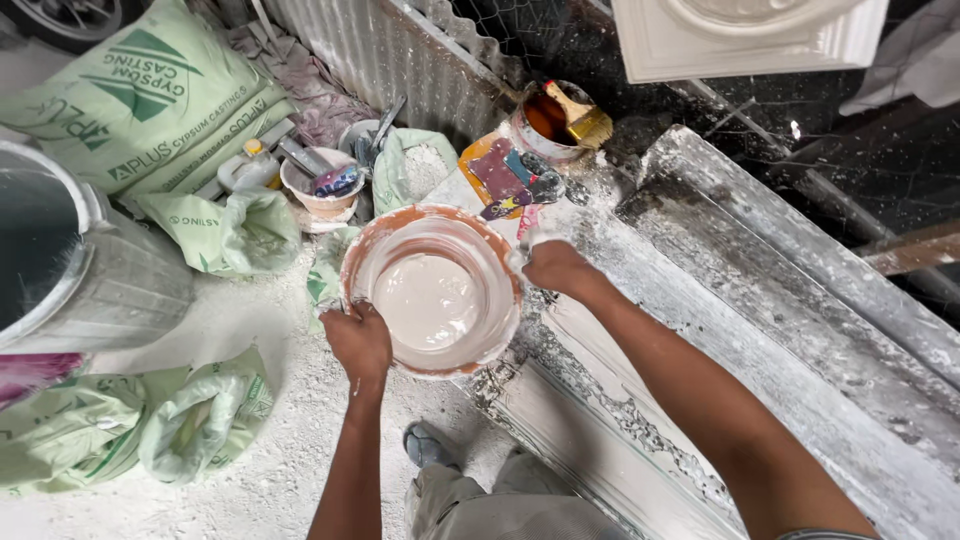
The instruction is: The person spreads white plaster paste by hand along the recessed channels of long decorative moldings laid on a workbench, working section by section along their length. They then mix more plaster paste in a bowl with their hand and scoop it out.
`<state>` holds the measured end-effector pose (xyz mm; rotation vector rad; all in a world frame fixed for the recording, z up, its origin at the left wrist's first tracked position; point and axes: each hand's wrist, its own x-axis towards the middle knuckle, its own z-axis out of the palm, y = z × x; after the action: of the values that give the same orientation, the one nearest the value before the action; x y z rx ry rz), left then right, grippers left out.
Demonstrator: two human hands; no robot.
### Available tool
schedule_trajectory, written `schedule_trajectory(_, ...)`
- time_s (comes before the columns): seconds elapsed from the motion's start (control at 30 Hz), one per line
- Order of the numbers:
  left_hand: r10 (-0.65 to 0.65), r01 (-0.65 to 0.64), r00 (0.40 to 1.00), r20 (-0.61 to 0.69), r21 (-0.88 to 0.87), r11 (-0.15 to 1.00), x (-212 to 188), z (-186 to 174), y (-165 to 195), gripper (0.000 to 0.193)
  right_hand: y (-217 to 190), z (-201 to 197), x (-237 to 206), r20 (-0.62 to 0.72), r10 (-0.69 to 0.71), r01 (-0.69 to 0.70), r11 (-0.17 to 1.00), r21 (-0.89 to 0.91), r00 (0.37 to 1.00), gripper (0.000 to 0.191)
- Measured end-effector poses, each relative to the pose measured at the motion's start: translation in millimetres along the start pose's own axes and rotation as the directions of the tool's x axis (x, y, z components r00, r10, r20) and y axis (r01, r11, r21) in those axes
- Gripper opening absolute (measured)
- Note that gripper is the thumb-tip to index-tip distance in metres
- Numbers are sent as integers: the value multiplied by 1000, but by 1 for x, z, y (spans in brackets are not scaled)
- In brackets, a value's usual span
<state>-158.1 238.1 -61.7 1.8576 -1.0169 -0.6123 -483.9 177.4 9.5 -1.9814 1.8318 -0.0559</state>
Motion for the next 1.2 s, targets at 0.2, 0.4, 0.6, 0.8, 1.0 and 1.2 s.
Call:
schedule_trajectory(0.2,31,-33,999,14,197,980,21,-10,9,37,11,57,7,-29,114,-105,970,221,993,30)
schedule_trajectory(0.4,298,-298,954,-17,-12,954,-2,-42,87,28,18,20,-36,-274,66,101,827,553,960,34)
schedule_trajectory(0.6,580,-589,808,-104,-88,804,-62,-44,189,13,65,-44,-103,-248,50,160,639,752,968,32)
schedule_trajectory(0.8,633,-635,769,-89,-216,742,-94,10,226,9,125,-69,-141,-150,101,41,682,730,984,42)
schedule_trajectory(1.0,736,-729,674,-63,-215,650,-95,76,225,10,162,-49,-144,-351,-25,275,674,685,936,43)
schedule_trajectory(1.2,679,-618,732,46,-373,692,-93,122,209,9,183,-8,-113,-104,265,-114,691,713,959,42)
